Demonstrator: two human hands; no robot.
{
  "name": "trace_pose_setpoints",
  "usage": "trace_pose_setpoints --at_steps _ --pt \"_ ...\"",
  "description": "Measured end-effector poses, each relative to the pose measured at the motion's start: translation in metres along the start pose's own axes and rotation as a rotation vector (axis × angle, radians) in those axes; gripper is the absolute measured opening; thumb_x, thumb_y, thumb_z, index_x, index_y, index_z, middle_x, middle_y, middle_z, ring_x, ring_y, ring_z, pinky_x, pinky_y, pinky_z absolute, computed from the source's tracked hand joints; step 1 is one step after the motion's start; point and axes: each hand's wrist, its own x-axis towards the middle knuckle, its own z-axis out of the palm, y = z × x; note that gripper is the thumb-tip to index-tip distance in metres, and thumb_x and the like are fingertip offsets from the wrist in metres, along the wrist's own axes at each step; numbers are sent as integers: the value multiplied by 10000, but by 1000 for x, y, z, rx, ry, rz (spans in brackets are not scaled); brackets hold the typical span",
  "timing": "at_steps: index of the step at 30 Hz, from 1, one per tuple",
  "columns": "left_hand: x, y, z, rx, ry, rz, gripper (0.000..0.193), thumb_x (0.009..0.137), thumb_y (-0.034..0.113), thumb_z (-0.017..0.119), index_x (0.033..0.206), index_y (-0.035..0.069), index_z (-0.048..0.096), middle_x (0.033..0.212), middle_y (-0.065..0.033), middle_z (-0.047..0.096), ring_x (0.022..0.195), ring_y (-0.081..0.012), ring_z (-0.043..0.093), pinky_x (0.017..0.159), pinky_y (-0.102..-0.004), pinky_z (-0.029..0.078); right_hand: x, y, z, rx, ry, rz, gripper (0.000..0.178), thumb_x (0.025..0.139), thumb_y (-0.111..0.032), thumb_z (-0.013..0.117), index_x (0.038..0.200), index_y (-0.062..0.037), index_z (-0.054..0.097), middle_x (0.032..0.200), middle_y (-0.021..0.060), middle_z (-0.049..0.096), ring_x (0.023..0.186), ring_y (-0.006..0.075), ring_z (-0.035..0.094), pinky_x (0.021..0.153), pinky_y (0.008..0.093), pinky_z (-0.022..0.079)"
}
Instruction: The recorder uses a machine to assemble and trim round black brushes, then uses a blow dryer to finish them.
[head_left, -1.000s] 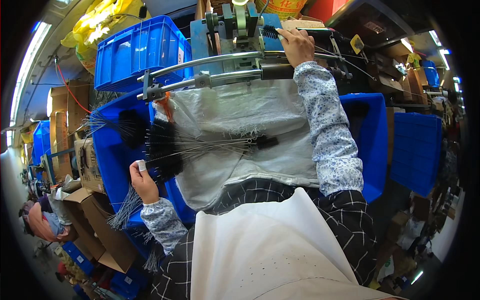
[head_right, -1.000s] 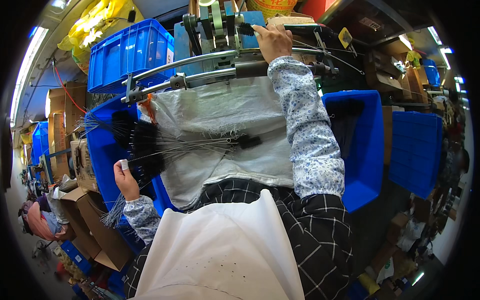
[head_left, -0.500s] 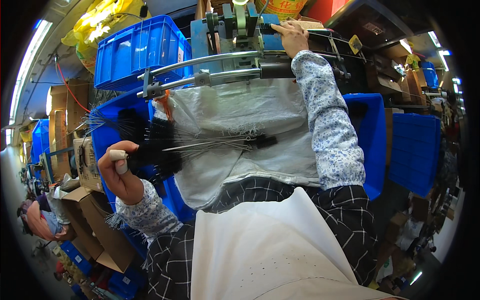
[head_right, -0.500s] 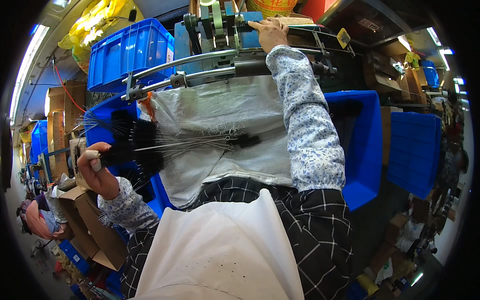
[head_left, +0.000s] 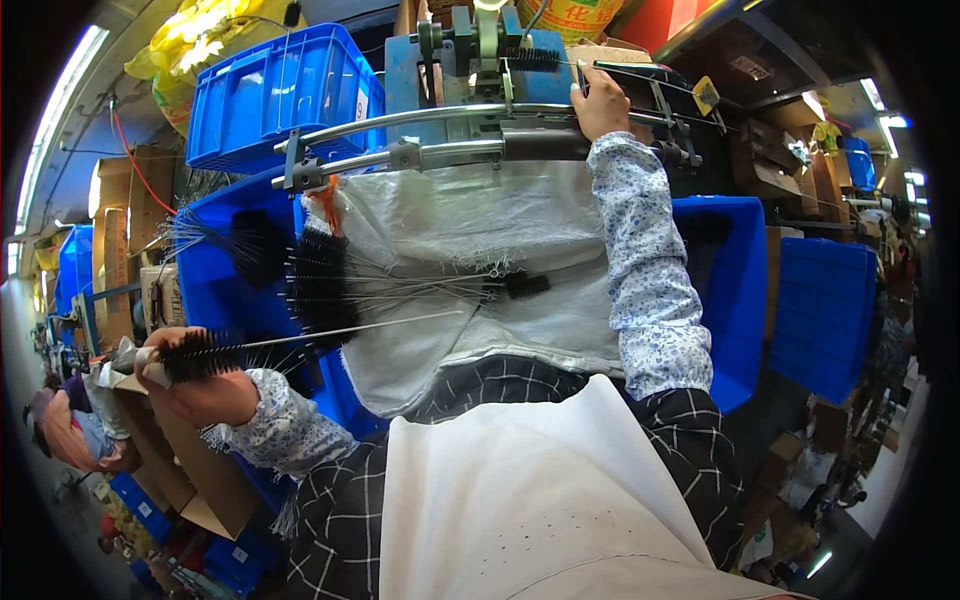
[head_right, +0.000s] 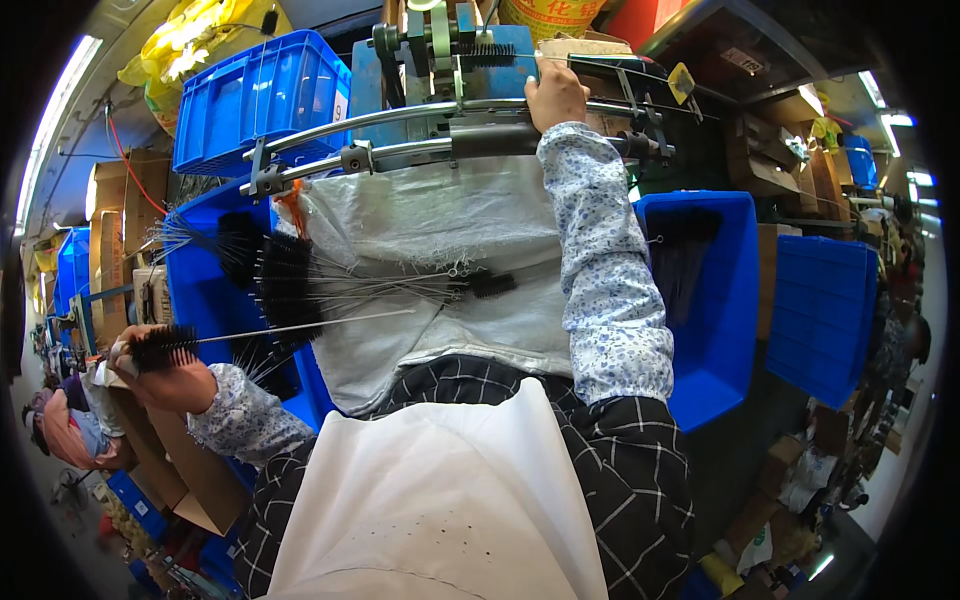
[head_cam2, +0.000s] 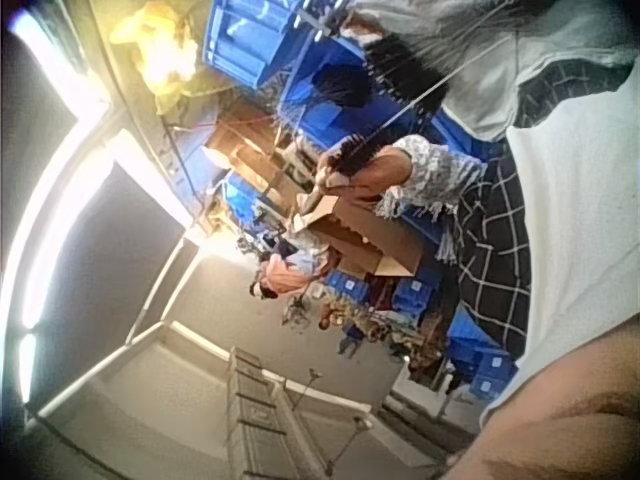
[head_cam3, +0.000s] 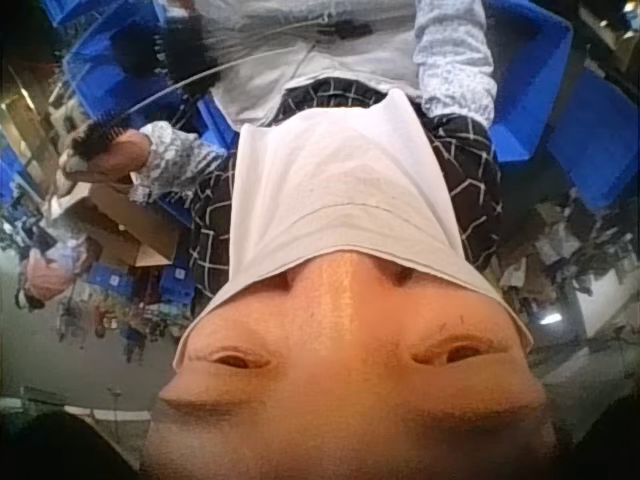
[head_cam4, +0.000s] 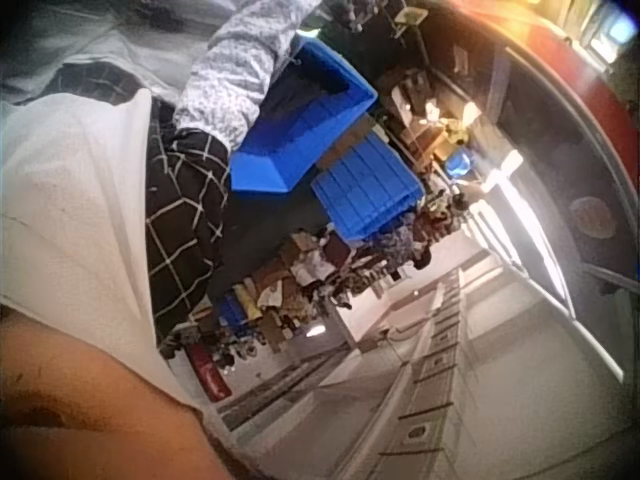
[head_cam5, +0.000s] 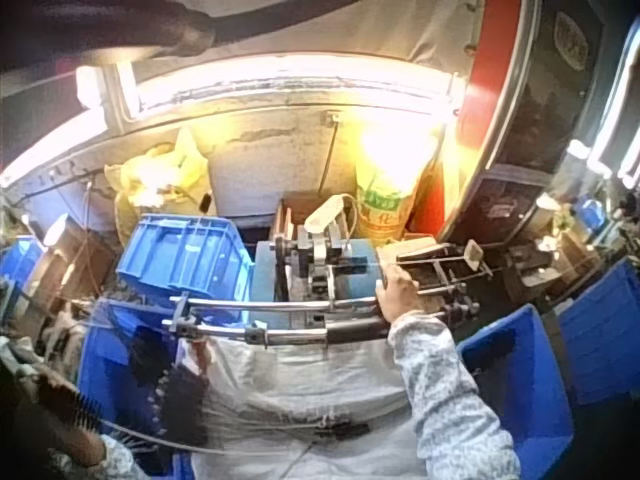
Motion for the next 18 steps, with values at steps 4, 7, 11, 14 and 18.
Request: trace_pose_setpoints --at_steps 4,7,11,14,18 --pt "-15 -2 -7 -183 -54 -137 257 852 243 434 963 12 454 808 -102 502 675 -158 494 555 -241 437 0 -18 6 13 26 -40 371 736 -170 533 1094 -80 499 1029 91 546 933 238 523 764 382 391" --pt "-23 -11 -4 -176 -72 -149 249 860 228 416 985 15 451 812 -108 497 683 -161 493 553 -242 437 -4 -19 7 -4 12 -12 366 740 -163 529 1096 -80 499 1023 90 548 923 237 528 754 383 390" --pt "-23 -11 -8 -278 -22 -170 243 866 214 402 990 9 447 821 -117 496 684 -163 491 553 -244 438 -4 -22 11 10 38 -36 363 742 -160 527 1096 -82 500 1018 88 551 910 237 534 747 383 387" --pt "-25 -11 1 -221 -5 -153 232 876 198 357 986 2 414 826 -128 473 662 -165 453 541 -237 418 -4 -28 12 20 43 -30 363 740 -157 528 1094 -84 502 1019 86 549 904 234 536 743 385 386" --pt "-29 -13 8 -72 46 -60 239 870 164 372 1046 3 391 858 -158 474 679 -179 462 544 -241 428 -4 -36 11 -8 36 -36 366 732 -147 531 1090 -77 504 1026 89 545 906 229 534 739 389 386"
